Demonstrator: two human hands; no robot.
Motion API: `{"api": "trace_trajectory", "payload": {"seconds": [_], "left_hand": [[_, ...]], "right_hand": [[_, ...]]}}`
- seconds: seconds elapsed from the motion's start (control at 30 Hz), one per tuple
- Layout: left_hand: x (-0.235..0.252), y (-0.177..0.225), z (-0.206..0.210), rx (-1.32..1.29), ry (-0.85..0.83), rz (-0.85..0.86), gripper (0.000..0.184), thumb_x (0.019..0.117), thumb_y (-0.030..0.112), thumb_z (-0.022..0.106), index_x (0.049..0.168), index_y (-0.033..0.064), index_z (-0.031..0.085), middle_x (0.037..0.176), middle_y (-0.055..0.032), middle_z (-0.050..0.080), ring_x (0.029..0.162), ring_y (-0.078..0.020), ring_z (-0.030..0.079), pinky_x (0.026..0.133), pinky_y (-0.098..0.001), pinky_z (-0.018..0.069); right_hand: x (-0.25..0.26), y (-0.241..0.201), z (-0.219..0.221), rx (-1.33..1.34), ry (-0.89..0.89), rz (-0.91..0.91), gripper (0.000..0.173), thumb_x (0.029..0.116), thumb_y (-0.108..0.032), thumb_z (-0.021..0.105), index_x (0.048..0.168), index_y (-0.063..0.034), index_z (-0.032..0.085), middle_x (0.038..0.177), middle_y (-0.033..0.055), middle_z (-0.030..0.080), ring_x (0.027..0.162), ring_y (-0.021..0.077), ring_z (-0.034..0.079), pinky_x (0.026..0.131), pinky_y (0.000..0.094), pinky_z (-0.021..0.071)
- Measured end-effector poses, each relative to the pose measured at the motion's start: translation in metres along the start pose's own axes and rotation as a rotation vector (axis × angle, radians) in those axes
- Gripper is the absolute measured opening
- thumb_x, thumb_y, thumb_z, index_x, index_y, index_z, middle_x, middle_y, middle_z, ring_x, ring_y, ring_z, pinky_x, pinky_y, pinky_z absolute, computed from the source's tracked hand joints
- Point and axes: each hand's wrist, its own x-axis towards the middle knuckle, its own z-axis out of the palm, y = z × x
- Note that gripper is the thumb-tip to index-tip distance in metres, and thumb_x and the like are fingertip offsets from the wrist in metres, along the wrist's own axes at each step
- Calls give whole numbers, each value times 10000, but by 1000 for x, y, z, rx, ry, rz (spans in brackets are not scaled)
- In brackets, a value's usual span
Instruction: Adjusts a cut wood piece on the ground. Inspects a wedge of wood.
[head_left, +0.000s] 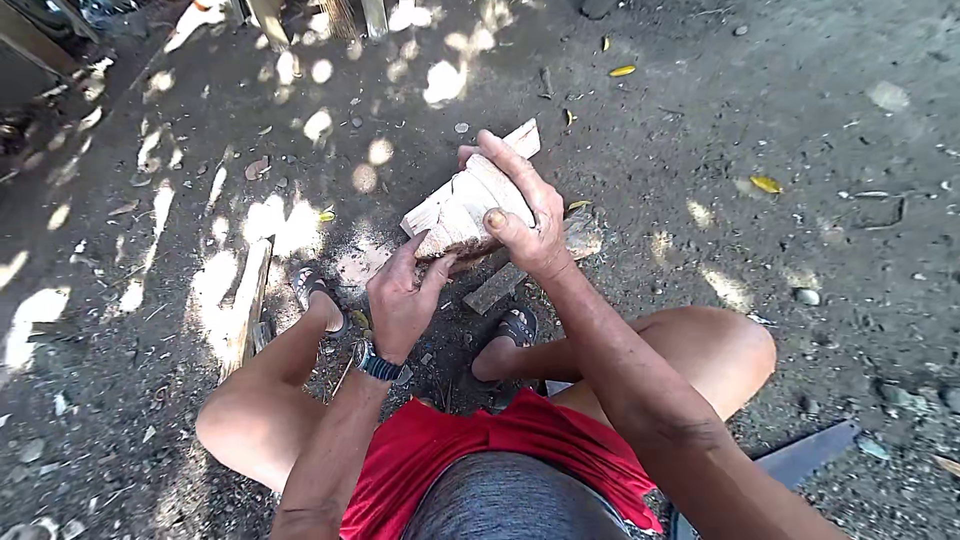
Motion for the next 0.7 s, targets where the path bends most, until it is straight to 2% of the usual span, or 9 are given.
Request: {"api": "trace_trajectory", "payload": {"seconds": [0.07, 0.17, 0.37, 0.43, 0.5, 0.57, 0.6, 0.63, 0.7], "left_hand": [[-3, 1, -2, 23, -16, 9, 402, 933, 173, 769, 1292, 21, 668, 1111, -71, 747, 1027, -139, 723, 944, -362, 612], [-13, 7, 2, 87, -16, 15, 361, 918, 189, 785, 1235, 41, 698, 1078, -49, 754, 993, -112, 724, 899, -337, 618], [-37, 13, 13, 17, -121, 81, 560, 882, 211, 821, 1344, -38, 625, 1284, -155, 694, 1157, -226, 694, 1009, -422, 590], [-42, 15, 20, 11, -116, 128, 464, 890, 185, 810, 1284, -20, 678, 1271, -148, 705, 1163, -232, 694, 1005, -414, 590], [-43, 18, 26, -5, -112, 148, 360, 897, 141, 791, 1222, 3, 721, 1240, -127, 721, 1167, -219, 690, 1008, -396, 586], [-45, 21, 27, 0, -120, 138, 291, 913, 131, 770, 1184, 28, 746, 1161, -99, 750, 1090, -185, 713, 960, -375, 602], [-47, 21, 27, 18, -110, 129, 249, 919, 145, 766, 1147, 45, 764, 1064, -77, 766, 976, -155, 727, 874, -349, 617], [-50, 21, 25, 35, -98, 124, 214, 922, 159, 762, 1108, 55, 778, 957, -59, 767, 859, -132, 720, 787, -326, 614], [-57, 23, 13, 45, -102, 111, 191, 939, 166, 743, 1089, 53, 782, 881, -47, 758, 774, -109, 704, 730, -304, 608]], "right_hand": [[0, -1, -2, -101, 31, 58, 831, 992, -579, 536, 1478, 90, 453, 1390, 206, 596, 1268, 253, 608, 1081, 413, 533], [-5, -4, -5, -152, 76, 155, 728, 990, -573, 554, 1381, 41, 567, 1219, 135, 629, 1067, 162, 645, 908, 324, 584], [9, -6, -21, -7, -75, 247, 418, 1037, -352, 539, 1252, -19, 675, 1142, 46, 726, 1014, 85, 693, 887, 284, 598], [16, -2, -18, 128, -137, 271, 348, 1051, -270, 485, 1173, -28, 703, 1082, 48, 743, 953, 98, 704, 828, 295, 604], [23, 3, -9, 299, -223, 292, 340, 1043, -238, 457, 1091, -14, 708, 1045, 92, 758, 956, 170, 720, 848, 371, 607], [29, 5, 5, 454, -341, 312, 320, 1038, -223, 475, 1026, -3, 707, 989, 107, 754, 974, 227, 728, 925, 451, 603], [32, 4, 12, 511, -413, 311, 293, 1028, -214, 498, 993, -10, 707, 953, 94, 749, 954, 217, 725, 924, 450, 598], [34, 4, 19, 552, -478, 297, 264, 1021, -202, 522, 971, -17, 704, 919, 78, 743, 915, 191, 720, 893, 426, 599], [35, 4, 32, 598, -560, 285, 223, 1015, -166, 549, 962, -14, 703, 887, 70, 740, 839, 143, 713, 782, 349, 602]]}}
